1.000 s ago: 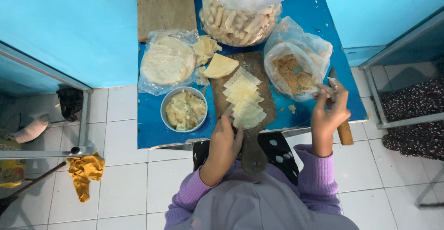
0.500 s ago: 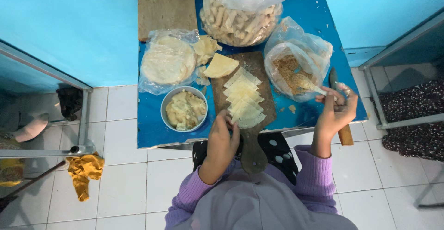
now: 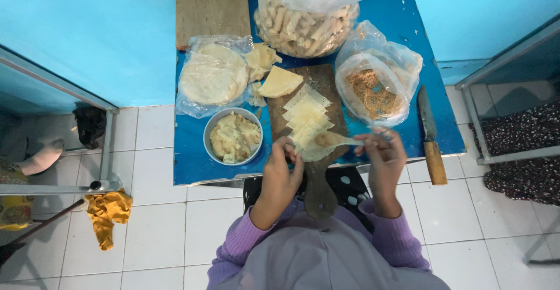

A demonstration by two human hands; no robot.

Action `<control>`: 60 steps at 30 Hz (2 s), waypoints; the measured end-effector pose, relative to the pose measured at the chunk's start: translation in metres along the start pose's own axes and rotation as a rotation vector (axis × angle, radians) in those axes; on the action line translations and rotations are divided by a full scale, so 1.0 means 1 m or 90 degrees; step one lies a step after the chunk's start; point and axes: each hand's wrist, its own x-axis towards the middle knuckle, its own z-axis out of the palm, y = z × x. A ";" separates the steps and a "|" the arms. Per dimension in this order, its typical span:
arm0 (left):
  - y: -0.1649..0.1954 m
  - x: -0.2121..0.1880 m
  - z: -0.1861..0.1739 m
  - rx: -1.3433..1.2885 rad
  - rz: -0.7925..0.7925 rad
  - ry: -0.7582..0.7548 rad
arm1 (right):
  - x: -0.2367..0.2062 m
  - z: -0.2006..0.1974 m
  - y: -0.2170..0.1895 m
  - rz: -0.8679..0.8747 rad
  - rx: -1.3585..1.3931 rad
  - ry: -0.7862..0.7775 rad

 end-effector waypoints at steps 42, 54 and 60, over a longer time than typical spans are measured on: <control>0.018 0.018 -0.003 0.079 0.159 -0.078 | -0.008 0.041 -0.028 -0.198 -0.556 -0.101; 0.020 0.017 -0.007 0.074 0.140 -0.115 | -0.013 0.054 -0.015 -0.183 -0.484 -0.049; 0.021 0.016 -0.008 0.066 0.153 -0.121 | -0.016 0.055 -0.016 -0.138 -0.392 -0.062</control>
